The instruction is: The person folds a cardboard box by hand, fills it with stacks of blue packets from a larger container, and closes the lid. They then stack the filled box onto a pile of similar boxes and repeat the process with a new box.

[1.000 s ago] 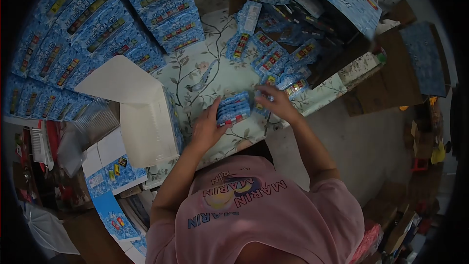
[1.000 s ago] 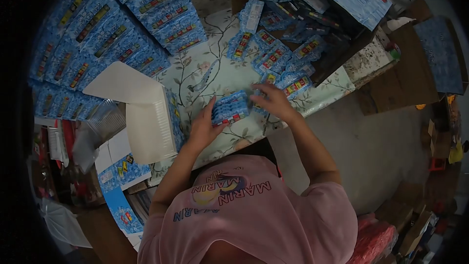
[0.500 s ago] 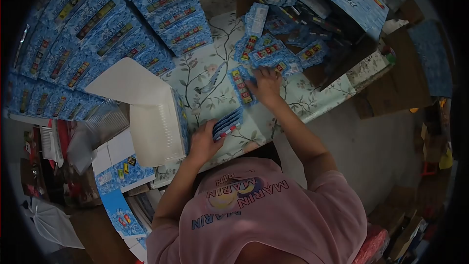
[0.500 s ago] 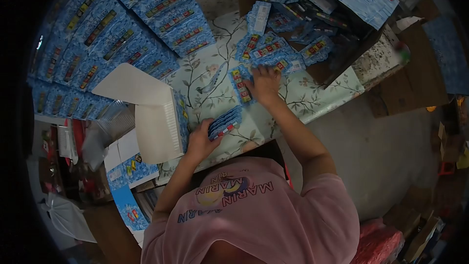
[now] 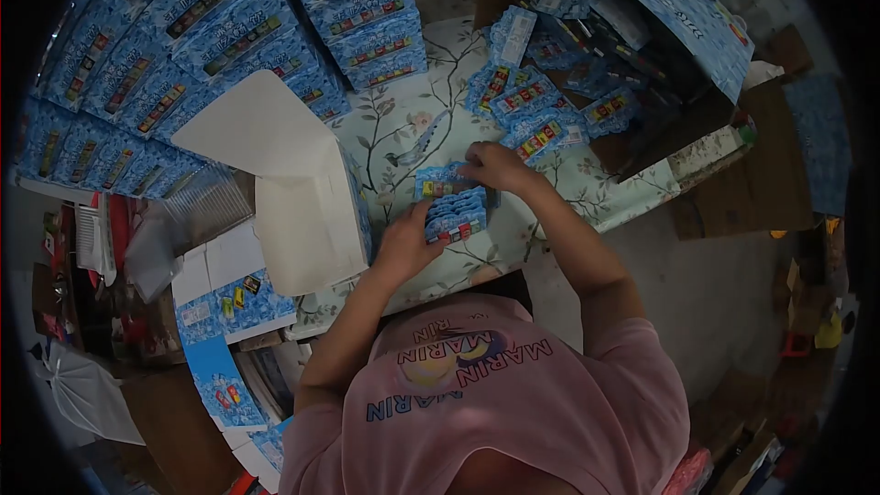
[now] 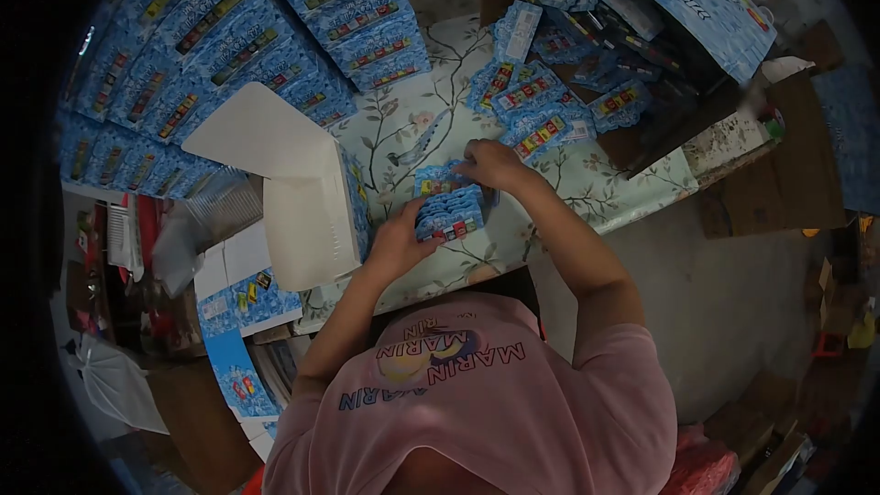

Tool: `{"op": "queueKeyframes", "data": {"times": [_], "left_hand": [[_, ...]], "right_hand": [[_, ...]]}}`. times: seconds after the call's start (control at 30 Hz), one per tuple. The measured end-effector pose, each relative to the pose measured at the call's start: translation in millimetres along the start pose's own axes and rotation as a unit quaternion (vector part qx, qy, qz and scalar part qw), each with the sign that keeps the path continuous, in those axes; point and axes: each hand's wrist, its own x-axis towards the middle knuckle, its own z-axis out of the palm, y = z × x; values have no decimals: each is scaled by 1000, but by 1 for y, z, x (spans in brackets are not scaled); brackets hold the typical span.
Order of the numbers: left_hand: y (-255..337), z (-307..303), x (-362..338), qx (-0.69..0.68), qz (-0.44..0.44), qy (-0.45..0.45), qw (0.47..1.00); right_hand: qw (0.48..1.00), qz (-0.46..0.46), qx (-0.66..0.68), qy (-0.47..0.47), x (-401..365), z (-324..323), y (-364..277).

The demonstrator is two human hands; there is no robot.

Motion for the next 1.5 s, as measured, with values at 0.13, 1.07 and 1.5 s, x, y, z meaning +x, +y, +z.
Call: {"op": "queueKeyframes", "data": {"times": [0.13,1.07,1.5], "left_hand": [[-16,10,21,20,74,64,995],[15,17,5,121,160,28,979],[13,26,1,161,233,127,950]], "right_hand": [[996,58,4,-72,6,0,-5],[971,127,-146,141,-89,-66,91],[959,-54,27,276,-67,-34,11]]}}
